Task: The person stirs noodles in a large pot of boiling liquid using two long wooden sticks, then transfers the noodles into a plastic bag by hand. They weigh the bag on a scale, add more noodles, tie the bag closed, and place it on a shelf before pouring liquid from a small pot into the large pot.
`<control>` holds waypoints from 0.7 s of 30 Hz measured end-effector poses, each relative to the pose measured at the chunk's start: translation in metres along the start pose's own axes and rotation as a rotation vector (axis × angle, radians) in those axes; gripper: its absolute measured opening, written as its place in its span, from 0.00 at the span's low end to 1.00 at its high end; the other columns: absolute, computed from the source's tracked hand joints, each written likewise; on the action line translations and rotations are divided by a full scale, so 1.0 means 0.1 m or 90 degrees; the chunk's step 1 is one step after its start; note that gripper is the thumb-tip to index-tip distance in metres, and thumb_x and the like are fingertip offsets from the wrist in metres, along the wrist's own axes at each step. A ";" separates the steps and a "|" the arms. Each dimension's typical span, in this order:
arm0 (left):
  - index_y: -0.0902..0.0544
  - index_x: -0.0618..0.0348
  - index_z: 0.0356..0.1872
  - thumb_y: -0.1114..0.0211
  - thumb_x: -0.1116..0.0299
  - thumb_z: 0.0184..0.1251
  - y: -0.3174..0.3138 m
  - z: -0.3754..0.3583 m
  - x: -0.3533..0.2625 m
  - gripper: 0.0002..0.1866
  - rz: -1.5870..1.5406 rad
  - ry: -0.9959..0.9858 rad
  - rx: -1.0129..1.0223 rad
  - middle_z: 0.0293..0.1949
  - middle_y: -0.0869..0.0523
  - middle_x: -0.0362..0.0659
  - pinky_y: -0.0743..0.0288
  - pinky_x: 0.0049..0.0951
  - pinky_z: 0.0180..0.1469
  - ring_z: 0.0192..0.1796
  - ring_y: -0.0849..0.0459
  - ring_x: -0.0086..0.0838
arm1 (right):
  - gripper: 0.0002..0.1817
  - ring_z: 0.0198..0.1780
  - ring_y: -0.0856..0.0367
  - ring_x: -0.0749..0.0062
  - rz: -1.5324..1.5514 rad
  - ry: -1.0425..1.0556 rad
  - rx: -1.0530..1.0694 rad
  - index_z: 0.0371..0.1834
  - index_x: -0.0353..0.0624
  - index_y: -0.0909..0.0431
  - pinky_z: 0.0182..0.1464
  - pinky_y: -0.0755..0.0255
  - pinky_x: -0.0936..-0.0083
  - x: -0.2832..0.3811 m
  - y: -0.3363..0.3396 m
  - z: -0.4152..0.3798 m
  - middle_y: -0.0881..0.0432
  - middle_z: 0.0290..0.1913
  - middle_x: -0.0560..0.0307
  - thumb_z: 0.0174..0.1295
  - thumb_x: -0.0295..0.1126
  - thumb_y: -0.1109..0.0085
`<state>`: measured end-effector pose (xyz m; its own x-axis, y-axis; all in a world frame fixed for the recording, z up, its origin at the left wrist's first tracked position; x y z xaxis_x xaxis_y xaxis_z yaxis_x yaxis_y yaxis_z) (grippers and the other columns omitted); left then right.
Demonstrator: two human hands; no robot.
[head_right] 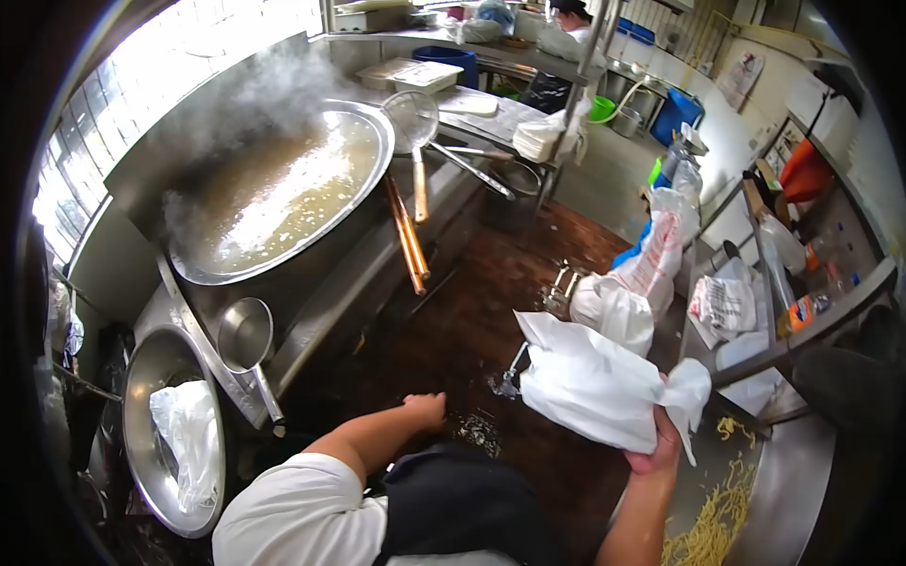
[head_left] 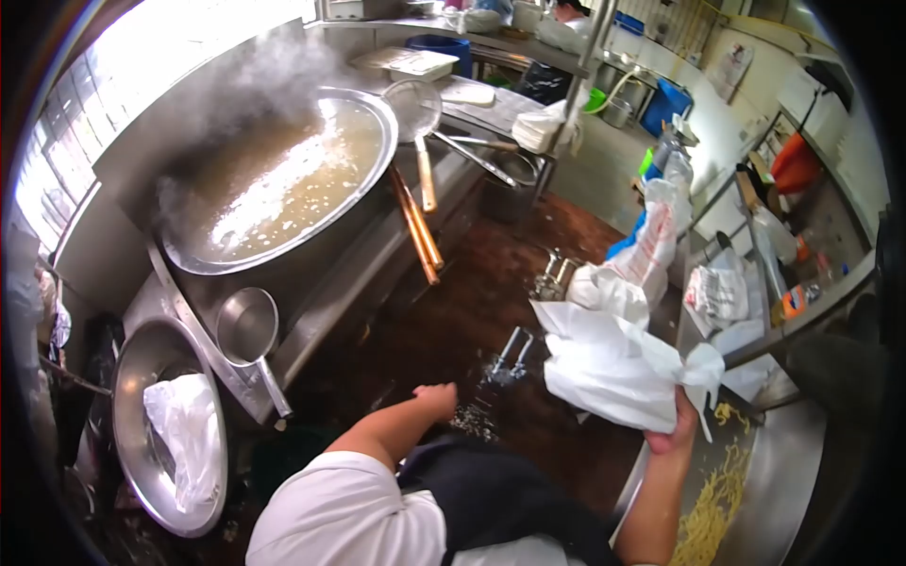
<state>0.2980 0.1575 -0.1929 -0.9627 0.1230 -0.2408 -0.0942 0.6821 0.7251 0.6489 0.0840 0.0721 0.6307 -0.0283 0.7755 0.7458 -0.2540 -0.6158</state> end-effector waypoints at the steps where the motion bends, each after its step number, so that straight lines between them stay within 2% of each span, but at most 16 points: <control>1: 0.39 0.57 0.69 0.29 0.58 0.55 -0.10 -0.07 0.17 0.42 0.072 0.082 0.051 0.62 0.25 0.54 0.38 0.64 0.63 0.64 0.25 0.48 | 0.25 0.62 0.25 0.54 -0.013 0.009 0.002 0.67 0.45 0.32 0.66 0.34 0.52 0.03 -0.06 -0.02 0.24 0.62 0.51 0.67 0.38 0.47; 2: 0.43 0.57 0.71 0.27 0.60 0.53 -0.14 -0.16 0.27 0.46 0.057 0.130 0.036 0.62 0.25 0.53 0.36 0.61 0.62 0.64 0.25 0.48 | 0.25 0.63 0.26 0.55 -0.029 0.044 -0.007 0.67 0.47 0.32 0.66 0.34 0.52 0.03 -0.03 -0.02 0.24 0.62 0.51 0.68 0.37 0.48; 3: 0.38 0.56 0.70 0.25 0.62 0.50 -0.16 -0.19 0.33 0.45 0.057 0.175 0.045 0.62 0.26 0.51 0.35 0.58 0.62 0.65 0.26 0.48 | 0.25 0.63 0.26 0.55 -0.026 0.044 -0.004 0.67 0.47 0.32 0.66 0.34 0.52 0.03 -0.01 0.01 0.24 0.62 0.51 0.68 0.37 0.48; 5: 0.25 0.56 0.62 0.27 0.58 0.53 -0.12 -0.20 0.50 0.34 0.046 0.144 0.038 0.59 0.22 0.51 0.31 0.52 0.62 0.62 0.22 0.45 | 0.25 0.64 0.27 0.55 -0.024 0.035 -0.010 0.67 0.47 0.32 0.66 0.35 0.52 0.03 -0.01 -0.09 0.25 0.63 0.51 0.68 0.38 0.49; 8: 0.13 0.58 0.45 0.38 0.58 0.61 -0.21 0.04 0.72 0.18 0.062 0.074 0.099 0.51 0.15 0.50 0.25 0.45 0.58 0.55 0.16 0.40 | 0.24 0.59 0.22 0.53 0.015 -0.007 -0.060 0.63 0.38 0.29 0.63 0.30 0.55 -0.07 -0.01 -0.04 0.22 0.59 0.48 0.66 0.37 0.48; 9: 0.13 0.55 0.46 0.39 0.61 0.61 -0.07 -0.07 0.63 0.16 0.074 0.029 0.136 0.52 0.14 0.47 0.25 0.43 0.58 0.56 0.17 0.43 | 0.23 0.58 0.21 0.54 0.039 -0.021 -0.068 0.63 0.38 0.28 0.63 0.30 0.55 -0.10 0.01 -0.03 0.21 0.58 0.49 0.65 0.35 0.47; 11: 0.12 0.52 0.43 0.37 0.60 0.58 -0.39 0.32 0.71 0.15 0.148 -0.071 0.169 0.51 0.14 0.46 0.23 0.39 0.56 0.53 0.15 0.41 | 0.25 0.59 0.23 0.56 -0.005 0.023 -0.059 0.64 0.39 0.30 0.64 0.31 0.57 -0.08 -0.20 -0.06 0.22 0.59 0.49 0.63 0.32 0.46; 12: 0.12 0.52 0.43 0.37 0.60 0.58 -0.32 0.35 0.56 0.15 0.171 -0.098 0.176 0.51 0.14 0.46 0.23 0.39 0.56 0.53 0.15 0.41 | 0.27 0.61 0.24 0.56 0.022 0.007 -0.076 0.67 0.40 0.32 0.64 0.32 0.58 -0.11 -0.16 -0.04 0.24 0.61 0.49 0.63 0.30 0.47; 14: 0.12 0.53 0.41 0.36 0.62 0.55 -0.05 0.33 0.27 0.14 0.099 -0.250 0.078 0.50 0.14 0.47 0.22 0.37 0.54 0.49 0.14 0.39 | 0.28 0.62 0.26 0.56 0.055 -0.013 -0.076 0.68 0.39 0.35 0.64 0.32 0.58 -0.09 -0.22 -0.06 0.25 0.62 0.48 0.62 0.30 0.47; 15: 0.12 0.55 0.40 0.37 0.64 0.55 -0.01 0.47 0.15 0.13 0.108 -0.418 -0.029 0.44 0.13 0.47 0.21 0.37 0.51 0.46 0.14 0.40 | 0.26 0.60 0.24 0.55 0.073 -0.007 -0.035 0.66 0.39 0.33 0.63 0.30 0.58 -0.07 -0.26 -0.08 0.24 0.61 0.47 0.63 0.30 0.47; 16: 0.12 0.54 0.39 0.36 0.64 0.57 0.22 0.35 -0.07 0.12 -0.230 -0.312 -0.061 0.38 0.11 0.46 0.21 0.35 0.48 0.43 0.13 0.35 | 0.24 0.59 0.22 0.55 0.090 0.004 -0.031 0.64 0.38 0.31 0.62 0.29 0.57 -0.07 -0.28 -0.10 0.22 0.59 0.47 0.63 0.30 0.46; 17: 0.13 0.59 0.38 0.35 0.66 0.59 0.44 0.24 -0.33 0.10 -0.427 -0.252 0.006 0.37 0.12 0.45 0.22 0.29 0.49 0.46 0.14 0.31 | 0.23 0.57 0.21 0.55 0.105 0.017 -0.026 0.61 0.37 0.28 0.61 0.28 0.57 -0.07 -0.29 -0.12 0.21 0.57 0.46 0.63 0.31 0.45; 18: 0.14 0.58 0.42 0.34 0.64 0.63 0.59 0.21 -0.56 0.11 -0.562 -0.166 0.103 0.39 0.12 0.43 0.23 0.29 0.49 0.47 0.15 0.26 | 0.23 0.57 0.21 0.55 0.104 0.037 -0.045 0.61 0.37 0.28 0.61 0.28 0.57 -0.09 -0.27 -0.13 0.21 0.57 0.46 0.63 0.31 0.45; 19: 0.19 0.59 0.51 0.36 0.64 0.66 0.72 0.14 -0.74 0.16 -0.728 -0.207 0.232 0.45 0.14 0.42 0.24 0.31 0.51 0.49 0.16 0.28 | 0.22 0.56 0.20 0.56 0.140 0.003 -0.039 0.61 0.38 0.28 0.61 0.27 0.57 -0.13 -0.22 -0.17 0.20 0.55 0.47 0.63 0.31 0.44; 20: 0.25 0.59 0.59 0.37 0.59 0.65 0.77 0.14 -0.92 0.24 -0.911 -0.274 0.380 0.54 0.17 0.45 0.27 0.36 0.57 0.55 0.19 0.30 | 0.21 0.55 0.19 0.57 0.177 -0.020 -0.039 0.61 0.39 0.27 0.60 0.26 0.58 -0.15 -0.16 -0.23 0.19 0.54 0.48 0.64 0.30 0.43; 21: 0.27 0.61 0.62 0.40 0.52 0.65 1.05 -0.17 -1.18 0.29 -1.019 -0.320 0.455 0.59 0.21 0.48 0.32 0.42 0.63 0.62 0.24 0.36 | 0.21 0.54 0.19 0.56 0.185 -0.011 -0.062 0.59 0.39 0.27 0.61 0.27 0.58 -0.19 -0.13 -0.29 0.18 0.52 0.48 0.63 0.31 0.42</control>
<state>0.3970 0.2029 -0.0773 0.1076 -0.7968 -0.5946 -0.5000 0.4735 -0.7251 0.6212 0.0597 0.0695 0.8187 -0.0964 0.5661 0.5104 -0.3296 -0.7943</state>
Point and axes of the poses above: each hand's wrist, its own z-axis towards the middle knuckle, its own y-axis out of the back of the hand, x = y × z, the point moved 2 cm from there along z, towards the middle knuckle
